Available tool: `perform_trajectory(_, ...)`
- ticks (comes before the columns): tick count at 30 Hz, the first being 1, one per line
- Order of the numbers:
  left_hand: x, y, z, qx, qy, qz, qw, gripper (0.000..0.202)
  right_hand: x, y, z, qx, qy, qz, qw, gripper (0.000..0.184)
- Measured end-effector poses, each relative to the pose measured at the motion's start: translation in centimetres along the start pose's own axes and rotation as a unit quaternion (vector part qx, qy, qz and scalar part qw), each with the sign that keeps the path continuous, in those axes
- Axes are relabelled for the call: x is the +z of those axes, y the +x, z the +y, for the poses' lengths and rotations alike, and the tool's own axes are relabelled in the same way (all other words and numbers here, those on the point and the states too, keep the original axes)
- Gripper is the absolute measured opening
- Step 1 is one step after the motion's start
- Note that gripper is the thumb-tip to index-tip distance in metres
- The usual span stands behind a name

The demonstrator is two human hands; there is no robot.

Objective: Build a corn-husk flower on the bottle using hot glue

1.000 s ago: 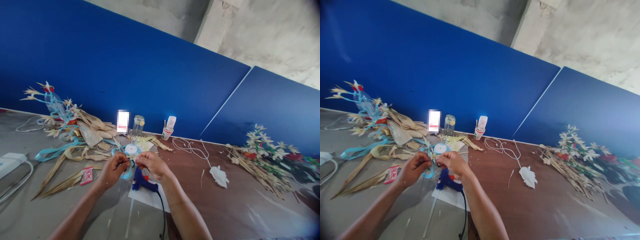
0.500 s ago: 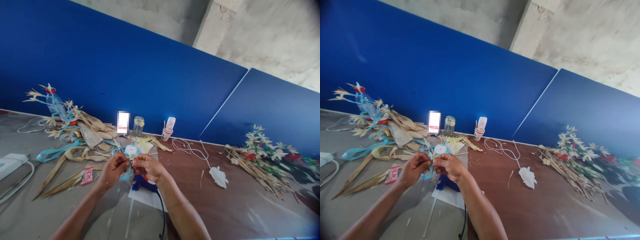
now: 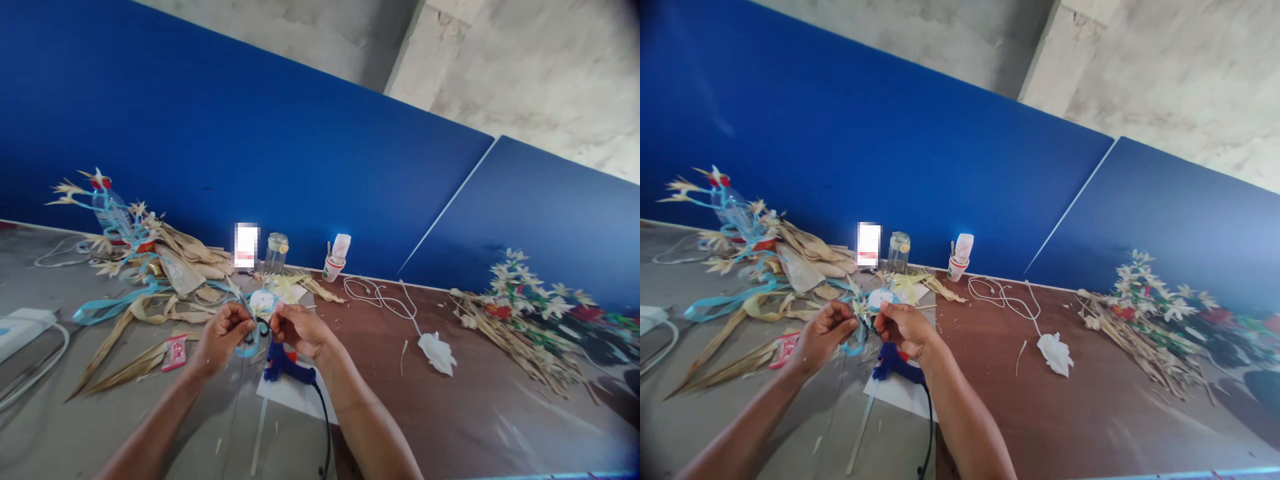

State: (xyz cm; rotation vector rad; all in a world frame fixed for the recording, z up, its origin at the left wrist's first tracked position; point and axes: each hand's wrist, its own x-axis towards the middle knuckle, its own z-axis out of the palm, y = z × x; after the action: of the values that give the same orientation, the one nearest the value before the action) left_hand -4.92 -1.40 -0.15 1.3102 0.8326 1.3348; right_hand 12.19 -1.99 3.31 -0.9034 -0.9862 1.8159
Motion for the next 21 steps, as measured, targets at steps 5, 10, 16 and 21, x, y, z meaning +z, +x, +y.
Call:
perform_trajectory(5, 0.3, -0.1, 0.0, 0.024, 0.038, -0.008, 0.999, 0.021, 0.8, -0.8, -0.7, -0.023, -0.007, 0.041, 0.999, 0.032)
perform_trajectory(10, 0.4, -0.2, -0.2, 0.032, 0.043, -0.013, 0.998, 0.020, 1.3, -0.7, -0.3, -0.020, -0.031, 0.035, 0.999, 0.020)
perform_trajectory(16, 0.4, -0.1, -0.4, 0.019, 0.031, -0.009, 0.999, 0.022, 1.2, -0.1, 0.2, -0.012, -0.013, 0.022, 1.000, 0.020)
perform_trajectory(21, 0.5, -0.1, -0.3, 0.006, 0.005, -0.006, 1.000, 0.025, 1.1, 0.2, 0.7, 0.003, 0.020, 0.007, 1.000, 0.018)
